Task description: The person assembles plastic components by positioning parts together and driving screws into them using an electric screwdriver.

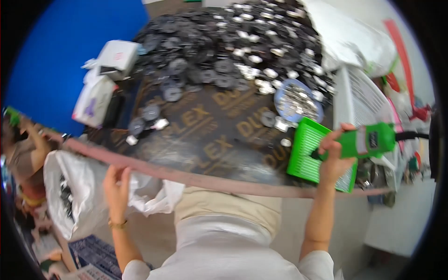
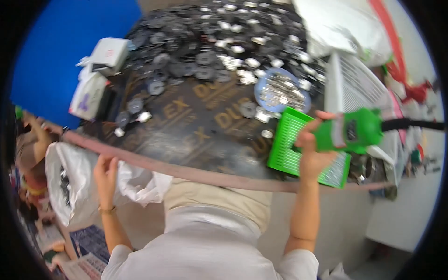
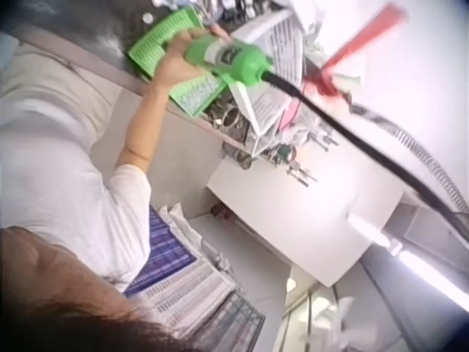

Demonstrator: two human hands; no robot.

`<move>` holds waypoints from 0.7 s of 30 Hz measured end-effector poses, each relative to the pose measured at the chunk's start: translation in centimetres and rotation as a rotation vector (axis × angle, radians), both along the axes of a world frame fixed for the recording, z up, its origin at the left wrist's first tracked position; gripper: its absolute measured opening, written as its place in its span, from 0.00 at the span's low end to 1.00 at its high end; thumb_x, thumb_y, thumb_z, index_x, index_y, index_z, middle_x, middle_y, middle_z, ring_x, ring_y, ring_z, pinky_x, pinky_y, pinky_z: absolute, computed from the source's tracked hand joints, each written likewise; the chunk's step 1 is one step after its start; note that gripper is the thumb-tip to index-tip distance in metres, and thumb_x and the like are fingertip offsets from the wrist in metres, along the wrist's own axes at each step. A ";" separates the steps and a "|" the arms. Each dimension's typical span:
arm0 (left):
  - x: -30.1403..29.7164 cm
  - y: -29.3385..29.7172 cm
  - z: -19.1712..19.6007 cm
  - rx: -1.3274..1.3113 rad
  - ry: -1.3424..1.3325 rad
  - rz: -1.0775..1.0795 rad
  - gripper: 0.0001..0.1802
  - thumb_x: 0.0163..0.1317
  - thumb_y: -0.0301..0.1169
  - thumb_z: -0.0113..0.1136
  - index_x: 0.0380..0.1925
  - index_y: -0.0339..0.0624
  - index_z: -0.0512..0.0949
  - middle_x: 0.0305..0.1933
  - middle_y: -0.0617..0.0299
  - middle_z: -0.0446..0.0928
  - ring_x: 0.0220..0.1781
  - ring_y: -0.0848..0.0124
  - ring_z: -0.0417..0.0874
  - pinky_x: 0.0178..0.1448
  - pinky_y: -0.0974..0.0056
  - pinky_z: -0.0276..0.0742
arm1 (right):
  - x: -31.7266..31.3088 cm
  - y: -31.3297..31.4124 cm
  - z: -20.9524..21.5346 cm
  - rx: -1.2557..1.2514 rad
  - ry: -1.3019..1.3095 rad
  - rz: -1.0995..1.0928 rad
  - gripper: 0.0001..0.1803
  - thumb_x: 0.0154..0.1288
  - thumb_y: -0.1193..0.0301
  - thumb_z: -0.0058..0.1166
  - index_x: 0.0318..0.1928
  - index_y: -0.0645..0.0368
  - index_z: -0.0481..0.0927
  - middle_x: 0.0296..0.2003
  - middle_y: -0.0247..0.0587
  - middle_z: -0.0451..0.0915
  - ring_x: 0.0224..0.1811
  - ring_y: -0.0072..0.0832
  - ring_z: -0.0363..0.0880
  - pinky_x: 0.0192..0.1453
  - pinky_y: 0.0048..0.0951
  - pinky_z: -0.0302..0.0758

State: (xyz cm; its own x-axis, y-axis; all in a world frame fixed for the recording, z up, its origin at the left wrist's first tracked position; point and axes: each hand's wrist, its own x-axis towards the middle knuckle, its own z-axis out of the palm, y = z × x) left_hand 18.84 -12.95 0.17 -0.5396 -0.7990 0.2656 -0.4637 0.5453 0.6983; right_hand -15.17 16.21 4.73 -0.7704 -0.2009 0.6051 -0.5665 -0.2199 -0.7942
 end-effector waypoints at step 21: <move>-6.3 -0.6 0.5 -0.346 -0.125 -0.353 0.20 0.45 0.23 0.65 0.42 0.43 0.79 0.42 0.55 0.77 0.41 0.57 0.77 0.43 0.60 0.74 | 2.5 1.1 4.3 -0.160 0.051 0.042 0.39 0.57 0.47 0.56 0.56 0.66 0.60 0.18 0.33 0.64 0.14 0.19 0.60 0.19 0.20 0.59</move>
State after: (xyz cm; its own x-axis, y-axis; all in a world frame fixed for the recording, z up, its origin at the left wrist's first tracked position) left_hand 12.53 -13.55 0.71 -0.8053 -0.4385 0.3989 -0.2774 0.8735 0.4000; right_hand -12.70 17.33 8.99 -0.7306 -0.1303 0.6703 -0.5930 -0.3656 -0.7174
